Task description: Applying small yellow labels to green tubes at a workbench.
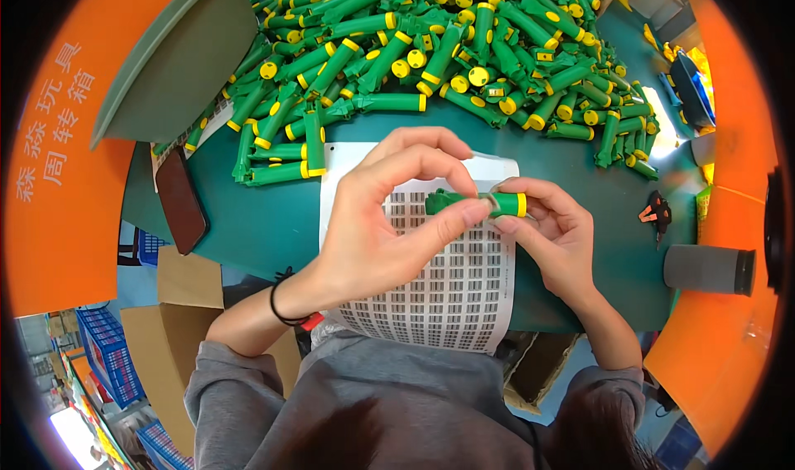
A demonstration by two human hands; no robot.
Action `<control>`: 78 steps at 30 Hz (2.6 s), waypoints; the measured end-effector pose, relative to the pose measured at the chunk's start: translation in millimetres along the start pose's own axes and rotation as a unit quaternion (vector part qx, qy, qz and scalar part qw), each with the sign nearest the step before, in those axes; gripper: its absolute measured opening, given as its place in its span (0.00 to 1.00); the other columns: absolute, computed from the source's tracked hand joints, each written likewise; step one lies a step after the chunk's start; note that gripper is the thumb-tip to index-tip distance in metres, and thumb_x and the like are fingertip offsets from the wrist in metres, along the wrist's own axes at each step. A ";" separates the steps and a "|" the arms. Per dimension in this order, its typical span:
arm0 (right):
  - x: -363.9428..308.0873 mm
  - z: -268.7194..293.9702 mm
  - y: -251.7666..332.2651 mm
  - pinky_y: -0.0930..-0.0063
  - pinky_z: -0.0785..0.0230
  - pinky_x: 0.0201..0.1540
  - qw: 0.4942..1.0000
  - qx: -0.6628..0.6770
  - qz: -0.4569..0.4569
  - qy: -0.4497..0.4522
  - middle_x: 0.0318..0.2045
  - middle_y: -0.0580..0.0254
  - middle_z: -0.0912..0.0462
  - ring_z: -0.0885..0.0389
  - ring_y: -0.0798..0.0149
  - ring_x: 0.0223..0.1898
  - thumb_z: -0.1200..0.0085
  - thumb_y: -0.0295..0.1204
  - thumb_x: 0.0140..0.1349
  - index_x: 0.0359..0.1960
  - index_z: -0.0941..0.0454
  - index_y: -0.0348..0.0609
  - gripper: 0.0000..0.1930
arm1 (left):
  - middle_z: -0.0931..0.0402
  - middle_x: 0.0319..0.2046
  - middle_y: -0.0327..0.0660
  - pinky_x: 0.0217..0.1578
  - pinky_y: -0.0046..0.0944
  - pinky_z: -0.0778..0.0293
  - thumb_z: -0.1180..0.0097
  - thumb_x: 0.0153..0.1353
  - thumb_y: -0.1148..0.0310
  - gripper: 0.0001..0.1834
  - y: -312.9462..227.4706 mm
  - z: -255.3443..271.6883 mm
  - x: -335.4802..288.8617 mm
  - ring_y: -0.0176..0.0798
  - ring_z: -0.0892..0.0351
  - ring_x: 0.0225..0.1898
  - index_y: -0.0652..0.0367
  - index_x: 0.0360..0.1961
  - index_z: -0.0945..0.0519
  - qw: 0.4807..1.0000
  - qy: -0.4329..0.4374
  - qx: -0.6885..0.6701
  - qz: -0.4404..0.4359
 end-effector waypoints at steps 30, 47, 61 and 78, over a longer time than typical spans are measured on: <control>-2.7 -8.3 8.6 0.71 0.24 0.57 0.999 -0.032 -0.017 0.030 0.51 0.54 0.21 0.20 0.64 0.53 0.41 0.14 0.60 0.54 0.23 0.29 0.19 | 0.20 0.39 0.44 0.42 0.32 0.20 0.38 0.58 0.80 0.03 -3.6 -20.1 15.4 0.32 0.18 0.36 0.68 0.33 0.20 0.979 0.176 0.060 0.083; -2.8 -4.8 3.9 0.67 0.22 0.54 0.999 -0.034 -0.010 0.024 0.52 0.48 0.22 0.19 0.60 0.50 0.39 0.11 0.55 0.52 0.23 0.26 0.20 | 0.20 0.34 0.39 0.39 0.29 0.22 0.38 0.62 0.74 0.09 19.1 -14.6 18.5 0.29 0.20 0.35 0.64 0.42 0.21 0.975 0.153 0.005 0.162; -2.6 -1.0 8.6 0.70 0.21 0.54 0.991 -0.109 0.059 0.043 0.53 0.51 0.23 0.20 0.63 0.51 0.41 0.11 0.57 0.52 0.21 0.31 0.20 | 0.26 0.19 0.43 0.27 0.34 0.30 0.57 0.74 0.50 0.27 30.0 -36.2 3.6 0.31 0.29 0.22 0.68 0.42 0.18 0.926 0.237 -0.090 0.279; 5.4 36.9 9.3 0.77 0.36 0.36 0.914 -0.389 -0.030 -0.111 0.29 0.65 0.24 0.34 0.72 0.29 0.32 0.29 0.56 0.56 0.31 0.41 0.27 | 0.17 0.39 0.37 0.46 0.34 0.27 0.49 0.68 0.45 0.29 -98.6 293.8 41.1 0.33 0.23 0.40 0.61 0.52 0.18 0.816 -0.305 0.491 -0.019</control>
Point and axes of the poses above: each hand's wrist, its own x-axis towards the middle knuckle, its own z-axis out of the back of the hand, y = z × x, the point moved 7 cm from there along x, towards the middle knuckle
